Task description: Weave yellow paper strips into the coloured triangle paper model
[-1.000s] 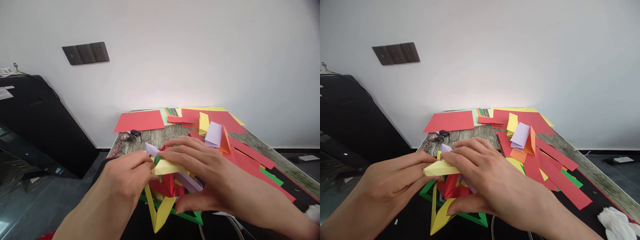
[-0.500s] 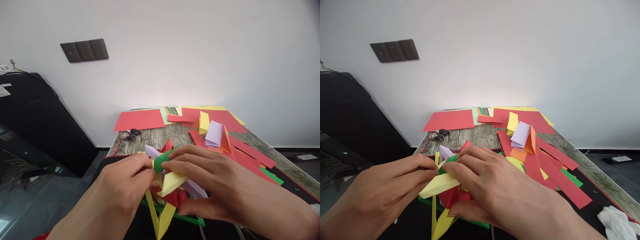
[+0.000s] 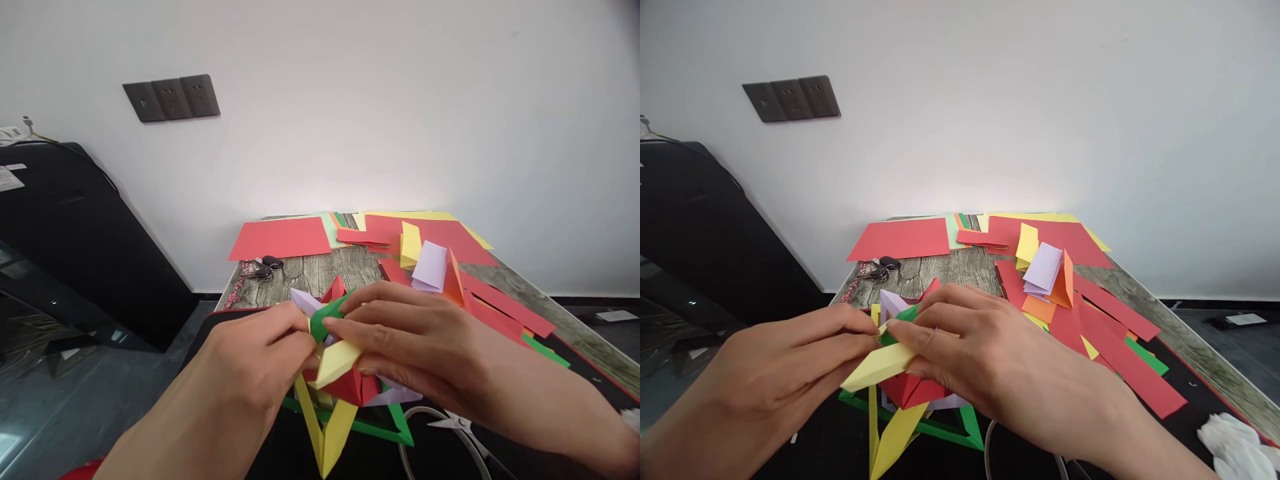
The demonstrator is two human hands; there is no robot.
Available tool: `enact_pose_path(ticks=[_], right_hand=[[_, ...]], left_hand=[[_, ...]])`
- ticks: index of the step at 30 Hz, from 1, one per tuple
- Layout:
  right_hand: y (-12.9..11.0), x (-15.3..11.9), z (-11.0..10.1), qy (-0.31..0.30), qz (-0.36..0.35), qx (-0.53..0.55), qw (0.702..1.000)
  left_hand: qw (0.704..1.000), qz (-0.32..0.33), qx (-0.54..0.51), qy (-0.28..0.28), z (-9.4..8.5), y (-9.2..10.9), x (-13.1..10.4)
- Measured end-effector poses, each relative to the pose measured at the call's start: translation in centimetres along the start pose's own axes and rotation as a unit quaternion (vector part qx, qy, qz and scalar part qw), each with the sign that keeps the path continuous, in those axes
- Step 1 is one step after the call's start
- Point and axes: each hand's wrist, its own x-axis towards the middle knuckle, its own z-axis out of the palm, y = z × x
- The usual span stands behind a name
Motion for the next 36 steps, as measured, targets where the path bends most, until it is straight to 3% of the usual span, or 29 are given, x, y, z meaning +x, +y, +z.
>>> enact_pose_path(ticks=[5,17,22,27,30,36], right_hand=[[0.2,-0.2,0.4,0.027,0.046,0.051,0.997],[1.0,-0.2,0.8,0.03,0.028,0.111,0.993],[1.6,-0.3,0.2,0.06,0.028,0.143,0.988],[3.4,-1.4,-1.3,0.131,0.087,0.104,0.982],[4.1,-2.2,-1.7,0.141,0.15,0.085,0.975],[4.9,-3.4,0.1,0.127,0.182,0.131,0.966]], left_hand=[[1.0,0.01,0.011,-0.008,-0.1,0.1,-0.3],[0.999,0.001,0.03,-0.026,-0.5,0.2,-0.3],[0.999,-0.006,0.021,-0.03,-0.4,-0.5,-0.2],[1.0,0.004,0.001,0.006,-0.3,-2.3,0.6],[1.0,0.011,-0.009,0.007,-0.5,-3.0,1.0],[0.999,0.028,-0.023,0.013,-0.9,-3.6,1.4]])
